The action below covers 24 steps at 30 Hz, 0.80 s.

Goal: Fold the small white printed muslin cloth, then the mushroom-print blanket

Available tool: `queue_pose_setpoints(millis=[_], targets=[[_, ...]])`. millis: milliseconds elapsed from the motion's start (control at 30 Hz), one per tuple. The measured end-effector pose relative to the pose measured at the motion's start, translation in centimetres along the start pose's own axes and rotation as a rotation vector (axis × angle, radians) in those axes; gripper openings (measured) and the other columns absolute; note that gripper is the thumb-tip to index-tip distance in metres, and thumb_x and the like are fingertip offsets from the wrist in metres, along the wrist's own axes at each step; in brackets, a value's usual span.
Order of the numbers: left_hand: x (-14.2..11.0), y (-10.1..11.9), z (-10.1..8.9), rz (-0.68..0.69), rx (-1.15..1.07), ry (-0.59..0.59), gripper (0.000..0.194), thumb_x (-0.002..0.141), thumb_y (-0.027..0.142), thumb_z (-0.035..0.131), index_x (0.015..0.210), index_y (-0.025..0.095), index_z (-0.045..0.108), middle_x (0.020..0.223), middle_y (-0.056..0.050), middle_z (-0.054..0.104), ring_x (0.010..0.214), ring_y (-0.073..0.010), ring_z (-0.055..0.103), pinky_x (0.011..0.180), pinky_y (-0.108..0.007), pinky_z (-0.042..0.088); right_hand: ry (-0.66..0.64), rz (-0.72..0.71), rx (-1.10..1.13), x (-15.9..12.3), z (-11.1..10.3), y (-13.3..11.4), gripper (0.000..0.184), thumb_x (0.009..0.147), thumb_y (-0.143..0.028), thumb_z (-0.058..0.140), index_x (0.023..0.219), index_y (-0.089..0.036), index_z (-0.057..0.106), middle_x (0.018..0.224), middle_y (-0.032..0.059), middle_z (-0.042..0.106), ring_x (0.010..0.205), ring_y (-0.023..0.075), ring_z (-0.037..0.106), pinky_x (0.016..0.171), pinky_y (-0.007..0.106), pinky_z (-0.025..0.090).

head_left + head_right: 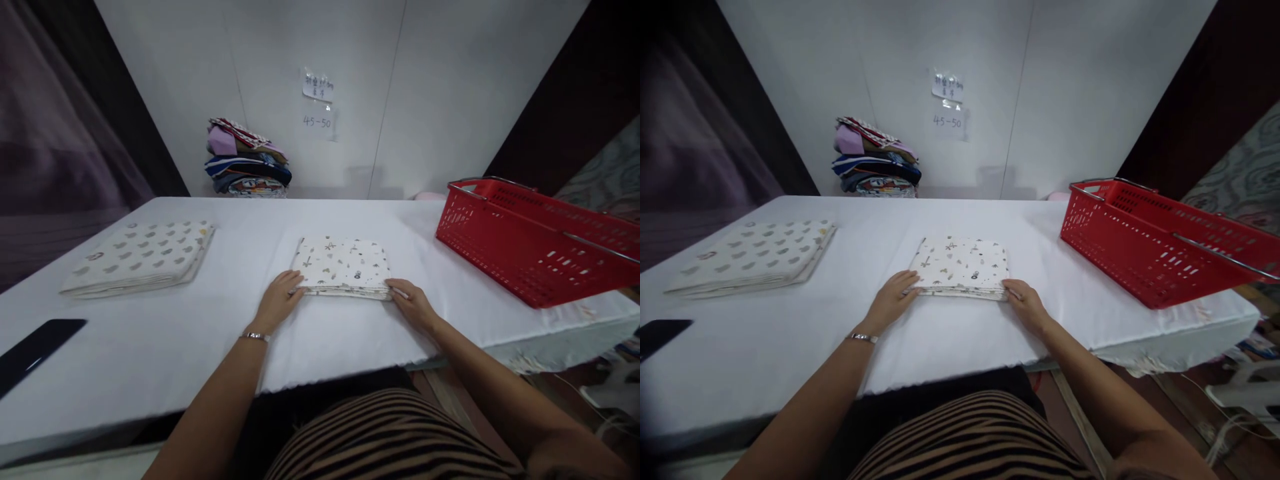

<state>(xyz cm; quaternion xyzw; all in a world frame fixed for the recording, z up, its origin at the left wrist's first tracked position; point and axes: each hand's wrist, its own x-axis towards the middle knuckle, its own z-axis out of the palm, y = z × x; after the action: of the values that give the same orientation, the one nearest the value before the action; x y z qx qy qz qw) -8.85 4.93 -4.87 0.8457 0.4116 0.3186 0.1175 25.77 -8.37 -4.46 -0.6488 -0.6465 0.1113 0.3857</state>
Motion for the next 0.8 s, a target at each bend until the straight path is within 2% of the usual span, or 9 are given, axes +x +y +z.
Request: queue_pose_setpoints(millis=[100,200,333,567,700,800], targets=[[0.0,-0.1,0.1,0.009,-0.013,0.018,0.038,0.086,0.045,0.046,0.110,0.022,0.064,0.124,-0.004,0.060,0.124,-0.0211,0.046,0.108,-0.040,0.038,0.018,0.028,0.043,0.4,-0.2,0.6,0.031,0.085,-0.036,0.047,0.104,-0.023,0.067,0.107,0.0072,0.066,0.100,0.0223,0.060,0.091,0.041,0.048],[0.1,-0.1,0.2,0.000,-0.026,0.022,0.037,0.087,0.043,0.044,0.109,0.022,0.065,0.123,-0.004,0.061,0.122,-0.0203,0.047,0.107,-0.039,0.038,-0.005,-0.053,-0.017,0.9,-0.7,0.9,0.029,0.085,-0.033,0.046,0.101,-0.023,0.068,0.105,0.0073,0.066,0.098,0.0221,0.060,0.086,0.039,0.049],[0.1,-0.1,0.1,-0.005,-0.033,0.015,0.036,0.087,0.043,0.044,0.109,0.022,0.065,0.122,-0.003,0.062,0.122,-0.0200,0.047,0.107,-0.040,0.038,-0.110,-0.169,-0.179,1.4,-1.5,0.2,0.030,0.087,-0.029,0.044,0.103,-0.024,0.069,0.106,0.0076,0.064,0.098,0.0223,0.057,0.086,0.039,0.048],[0.2,0.1,0.0,-0.001,-0.021,0.016,0.036,0.086,0.044,0.044,0.108,0.023,0.065,0.121,-0.004,0.062,0.120,-0.0210,0.048,0.106,-0.041,0.039,-0.335,-0.207,-0.362,2.9,-2.6,-1.1,0.033,0.090,-0.029,0.041,0.109,-0.026,0.068,0.108,0.0072,0.061,0.102,0.0237,0.052,0.085,0.037,0.046],[0.2,0.2,-0.1,-0.003,-0.014,0.011,0.036,0.086,0.044,0.043,0.108,0.025,0.064,0.121,-0.003,0.062,0.121,-0.0215,0.048,0.106,-0.043,0.040,-0.358,-0.205,-0.377,3.3,-2.6,-1.1,0.030,0.090,-0.030,0.044,0.107,-0.029,0.068,0.107,0.0068,0.061,0.102,0.0236,0.053,0.084,0.037,0.046],[0.2,0.2,0.0,-0.003,-0.016,0.016,0.036,0.086,0.044,0.043,0.108,0.024,0.064,0.121,-0.003,0.062,0.121,-0.0216,0.048,0.106,-0.043,0.039,-0.338,-0.251,-0.353,3.2,-2.5,-1.2,0.030,0.089,-0.031,0.047,0.113,-0.028,0.065,0.111,0.0079,0.059,0.104,0.0234,0.053,0.086,0.038,0.047]])
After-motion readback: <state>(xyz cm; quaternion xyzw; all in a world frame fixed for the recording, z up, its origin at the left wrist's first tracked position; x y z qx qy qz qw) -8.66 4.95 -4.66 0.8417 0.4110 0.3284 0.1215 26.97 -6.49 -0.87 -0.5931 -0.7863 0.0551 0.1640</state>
